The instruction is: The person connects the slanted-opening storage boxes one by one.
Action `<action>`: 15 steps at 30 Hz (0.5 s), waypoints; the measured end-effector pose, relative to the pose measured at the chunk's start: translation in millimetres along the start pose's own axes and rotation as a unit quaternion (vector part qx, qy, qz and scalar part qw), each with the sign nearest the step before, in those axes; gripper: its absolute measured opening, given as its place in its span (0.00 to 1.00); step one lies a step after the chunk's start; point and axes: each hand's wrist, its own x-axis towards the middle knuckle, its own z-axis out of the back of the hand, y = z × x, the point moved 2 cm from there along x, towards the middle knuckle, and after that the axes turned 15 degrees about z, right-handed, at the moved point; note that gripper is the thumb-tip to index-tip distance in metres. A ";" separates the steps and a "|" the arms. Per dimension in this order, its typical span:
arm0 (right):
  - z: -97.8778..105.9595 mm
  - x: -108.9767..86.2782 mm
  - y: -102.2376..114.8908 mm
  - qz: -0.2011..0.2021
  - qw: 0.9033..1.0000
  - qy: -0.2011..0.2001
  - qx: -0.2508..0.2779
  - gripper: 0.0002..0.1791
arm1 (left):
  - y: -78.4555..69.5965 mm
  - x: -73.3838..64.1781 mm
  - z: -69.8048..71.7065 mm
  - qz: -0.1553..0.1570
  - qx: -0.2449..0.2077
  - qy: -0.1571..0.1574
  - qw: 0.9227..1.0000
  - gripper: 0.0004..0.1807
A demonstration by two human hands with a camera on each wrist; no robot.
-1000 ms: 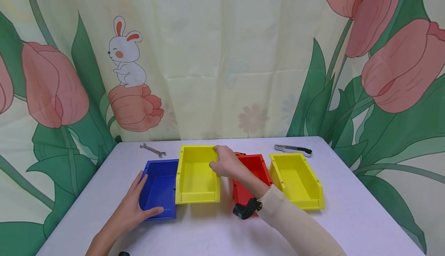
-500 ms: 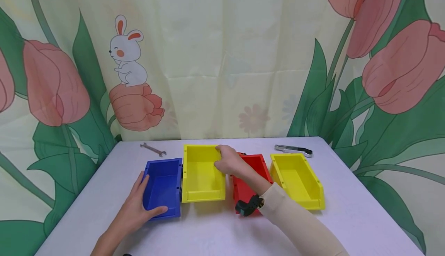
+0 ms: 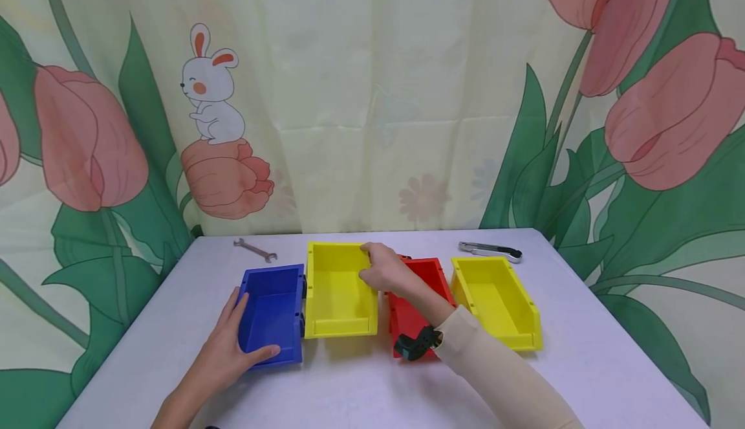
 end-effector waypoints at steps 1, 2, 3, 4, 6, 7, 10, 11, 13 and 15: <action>0.2 0.1 0.1 0.002 1.000 0.000 0.000 0.39 | 0.0 0.0 0.1 0.000 0.000 0.000 1.000 0.79; 0.2 0.2 0.0 0.002 1.000 0.000 -0.001 0.39 | 0.0 -0.1 0.1 0.000 0.001 -0.001 1.000 0.79; 0.1 0.2 -0.1 0.003 1.000 0.001 -0.002 0.38 | 0.1 -0.2 0.0 0.000 0.001 -0.001 1.000 0.78; -0.2 0.2 -0.3 0.004 1.000 0.002 -0.002 0.38 | 0.3 -0.3 0.0 -0.001 0.001 -0.001 1.000 0.78; -0.8 0.6 -0.8 0.005 1.000 0.003 -0.004 0.38 | 0.5 -0.6 -0.2 -0.002 0.002 -0.002 1.000 0.78; -1.1 0.7 -1.1 0.005 1.000 0.003 -0.004 0.38 | 0.6 -0.7 -0.3 -0.002 0.002 -0.003 1.000 0.78; -1.6 1.3 -1.0 0.005 1.000 0.004 -0.002 0.38 | 0.4 -0.8 -0.4 -0.004 0.002 -0.004 1.000 0.78; -1.6 1.5 -0.9 0.003 1.000 0.005 -0.001 0.38 | 0.3 -0.7 -0.4 -0.004 0.002 -0.004 1.000 0.78; -1.4 1.9 0.1 0.002 1.000 0.006 0.002 0.38 | 0.1 -0.8 -0.4 -0.004 0.002 -0.004 1.000 0.78; -0.7 2.1 1.7 -0.001 1.000 0.007 0.006 0.38 | -0.1 -0.9 -0.2 -0.005 0.002 -0.004 1.000 0.78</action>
